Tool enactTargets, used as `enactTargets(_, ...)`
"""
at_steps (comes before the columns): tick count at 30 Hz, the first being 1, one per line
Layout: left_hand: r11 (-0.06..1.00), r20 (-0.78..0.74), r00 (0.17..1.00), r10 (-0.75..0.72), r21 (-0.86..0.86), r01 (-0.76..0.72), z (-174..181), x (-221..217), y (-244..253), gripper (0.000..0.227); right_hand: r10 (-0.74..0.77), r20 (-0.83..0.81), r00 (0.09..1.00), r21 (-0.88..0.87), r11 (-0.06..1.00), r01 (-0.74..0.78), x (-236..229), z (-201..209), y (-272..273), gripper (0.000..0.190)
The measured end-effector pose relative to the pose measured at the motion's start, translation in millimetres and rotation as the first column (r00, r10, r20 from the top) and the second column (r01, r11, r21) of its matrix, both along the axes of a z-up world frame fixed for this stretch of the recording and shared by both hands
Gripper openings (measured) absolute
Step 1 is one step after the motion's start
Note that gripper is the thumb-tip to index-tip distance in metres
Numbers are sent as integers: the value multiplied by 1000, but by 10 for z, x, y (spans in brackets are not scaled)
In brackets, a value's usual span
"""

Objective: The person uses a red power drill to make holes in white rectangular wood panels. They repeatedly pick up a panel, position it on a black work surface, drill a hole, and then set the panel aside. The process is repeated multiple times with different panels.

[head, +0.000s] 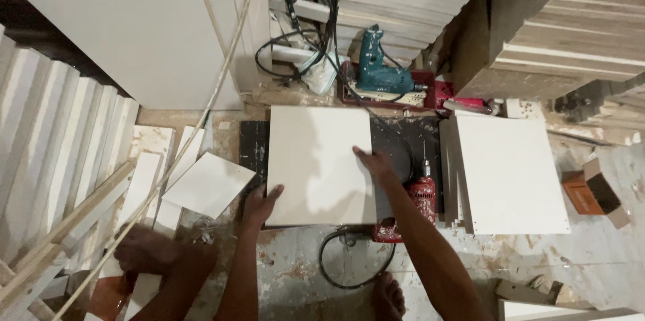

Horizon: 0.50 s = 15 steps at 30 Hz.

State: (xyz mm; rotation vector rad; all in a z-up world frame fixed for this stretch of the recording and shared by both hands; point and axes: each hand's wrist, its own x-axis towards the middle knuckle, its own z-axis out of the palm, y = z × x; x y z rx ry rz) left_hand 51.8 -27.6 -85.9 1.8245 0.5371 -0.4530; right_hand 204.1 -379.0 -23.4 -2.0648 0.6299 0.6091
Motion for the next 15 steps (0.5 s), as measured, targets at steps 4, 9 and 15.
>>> enactTargets(4,996,156,984,86,23,-91,456,147,-125,79,62,48,997,-95,994,-58,349,-385,-95,95)
enactTargets(9,977,350,937,-6,200,-68,448,249,-68,65,97,46,994,-204,975,-86,340,-103,-5,73)
enactTargets(15,835,523,838,-156,523,-171,395,298,-122,52,151,523,839,-328,944,34,327,-103,6,84)
